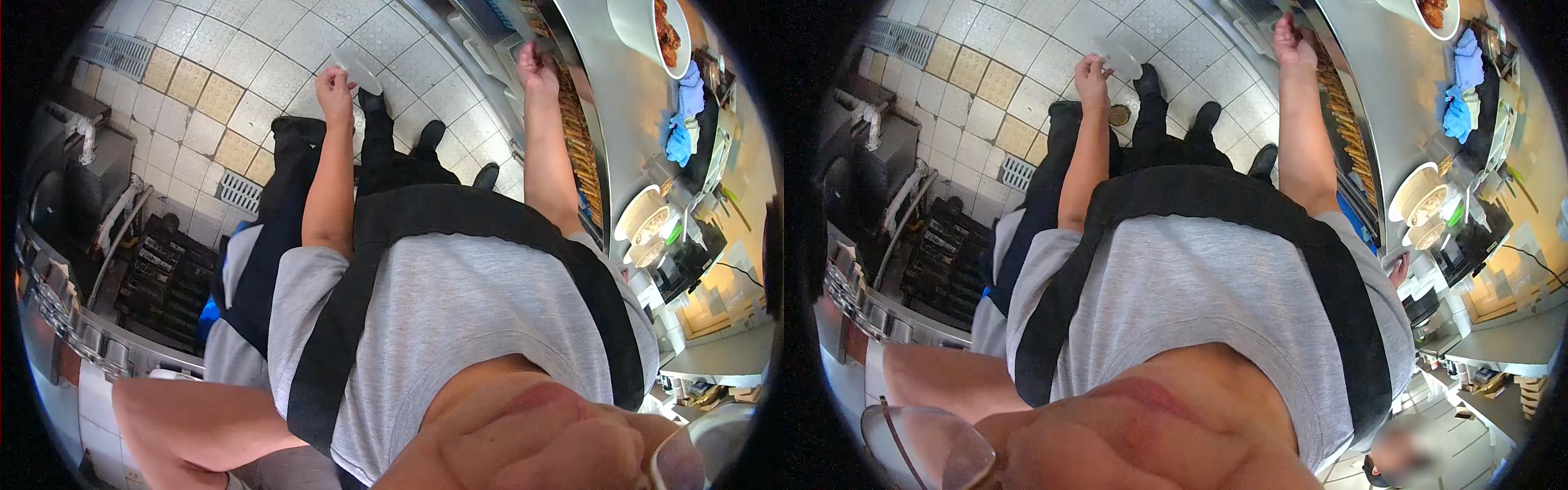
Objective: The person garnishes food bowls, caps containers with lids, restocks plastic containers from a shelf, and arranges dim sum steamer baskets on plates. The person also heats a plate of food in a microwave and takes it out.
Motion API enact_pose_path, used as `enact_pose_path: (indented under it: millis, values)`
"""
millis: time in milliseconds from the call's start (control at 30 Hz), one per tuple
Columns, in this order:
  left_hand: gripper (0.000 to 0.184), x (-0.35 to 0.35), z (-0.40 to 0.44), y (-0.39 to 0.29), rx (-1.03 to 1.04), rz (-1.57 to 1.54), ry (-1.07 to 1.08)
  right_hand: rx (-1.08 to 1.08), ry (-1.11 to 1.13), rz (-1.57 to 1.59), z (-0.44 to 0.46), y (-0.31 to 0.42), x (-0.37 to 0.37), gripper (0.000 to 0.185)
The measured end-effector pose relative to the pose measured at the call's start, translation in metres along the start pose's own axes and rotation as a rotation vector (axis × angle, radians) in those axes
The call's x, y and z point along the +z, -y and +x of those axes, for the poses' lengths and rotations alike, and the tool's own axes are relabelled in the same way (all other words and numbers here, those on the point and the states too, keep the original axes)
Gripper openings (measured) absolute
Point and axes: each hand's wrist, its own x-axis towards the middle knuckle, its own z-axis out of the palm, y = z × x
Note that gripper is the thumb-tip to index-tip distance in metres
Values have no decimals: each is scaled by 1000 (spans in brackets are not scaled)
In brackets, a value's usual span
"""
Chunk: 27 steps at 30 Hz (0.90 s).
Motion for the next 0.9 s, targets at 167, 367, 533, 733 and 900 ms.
enact_pose_path:
  millis: [167,367,533,733,900]
  values:
    - [12,3,-7,-15,11,0,-21,-200,49,89,43,22,2,26]
    - [14,-20,0,-15,19,-45,2,-235,203,166,25,11,21,27]
    - [17,-27,-7,-31,-6,-19,-52,-362,169,73,43,-1,24,31]
    - [25,-20,-15,-54,-43,45,22,-174,6,-182,64,-16,9,40]
    - [31,13,-50,-134,-203,-24,601,296,223,-909,-74,-81,4,34]
